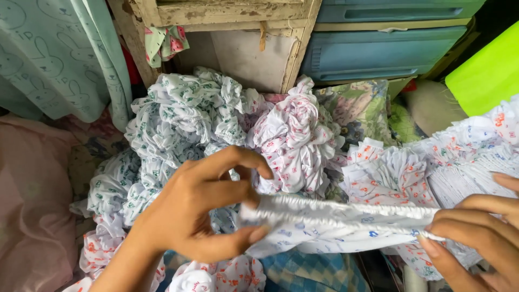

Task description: Picking up, inspecting, and folding baby pants from a large pile on a bed or mat.

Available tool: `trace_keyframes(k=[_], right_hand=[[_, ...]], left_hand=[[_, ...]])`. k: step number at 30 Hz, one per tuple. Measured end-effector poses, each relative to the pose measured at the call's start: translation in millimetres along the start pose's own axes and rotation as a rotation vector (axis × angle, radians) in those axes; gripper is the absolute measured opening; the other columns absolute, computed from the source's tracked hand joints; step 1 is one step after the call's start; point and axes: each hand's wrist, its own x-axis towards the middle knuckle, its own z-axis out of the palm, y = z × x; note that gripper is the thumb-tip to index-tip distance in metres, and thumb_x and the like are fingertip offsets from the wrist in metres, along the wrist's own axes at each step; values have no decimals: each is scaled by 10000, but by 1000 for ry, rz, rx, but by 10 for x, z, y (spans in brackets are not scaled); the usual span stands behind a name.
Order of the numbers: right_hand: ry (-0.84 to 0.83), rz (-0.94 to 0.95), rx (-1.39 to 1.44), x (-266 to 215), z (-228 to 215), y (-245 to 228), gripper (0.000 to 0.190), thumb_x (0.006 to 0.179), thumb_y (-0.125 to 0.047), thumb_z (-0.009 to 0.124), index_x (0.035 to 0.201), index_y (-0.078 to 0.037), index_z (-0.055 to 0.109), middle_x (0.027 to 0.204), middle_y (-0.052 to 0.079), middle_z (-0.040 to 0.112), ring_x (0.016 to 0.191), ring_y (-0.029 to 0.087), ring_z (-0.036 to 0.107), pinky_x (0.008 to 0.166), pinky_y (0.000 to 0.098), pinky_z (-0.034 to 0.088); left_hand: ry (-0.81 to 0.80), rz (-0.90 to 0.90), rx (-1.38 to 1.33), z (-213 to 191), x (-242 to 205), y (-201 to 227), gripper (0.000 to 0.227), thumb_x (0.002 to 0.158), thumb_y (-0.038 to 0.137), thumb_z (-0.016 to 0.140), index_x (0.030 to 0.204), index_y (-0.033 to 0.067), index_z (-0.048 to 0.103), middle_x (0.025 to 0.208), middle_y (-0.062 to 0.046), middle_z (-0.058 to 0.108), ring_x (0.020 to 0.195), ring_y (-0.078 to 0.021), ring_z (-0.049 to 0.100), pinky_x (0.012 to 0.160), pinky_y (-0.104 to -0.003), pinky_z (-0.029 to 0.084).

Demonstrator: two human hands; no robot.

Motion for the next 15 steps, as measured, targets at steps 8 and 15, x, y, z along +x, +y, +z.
trace_keyframes(k=[8,15], right_hand=[[18,182,390,265,113,-50,153,795,9,720,947,10,703,968,133,747,1003,260,766,1067,392,613],[-22,462,458,461,594,414,48,831,30,790,878,27,777,1010,128,771,837,161,720,860,262,608]], left_hand=[[-203,-169,-122,42,240,-273,116,833,125,748,926,60,772,863,-77,791,630,-141,752,541,-242,659],[-84,-392,29,447,420,-980,234,770,28,682,925,111,836,886,-24,826,702,-100,718,634,-256,587]])
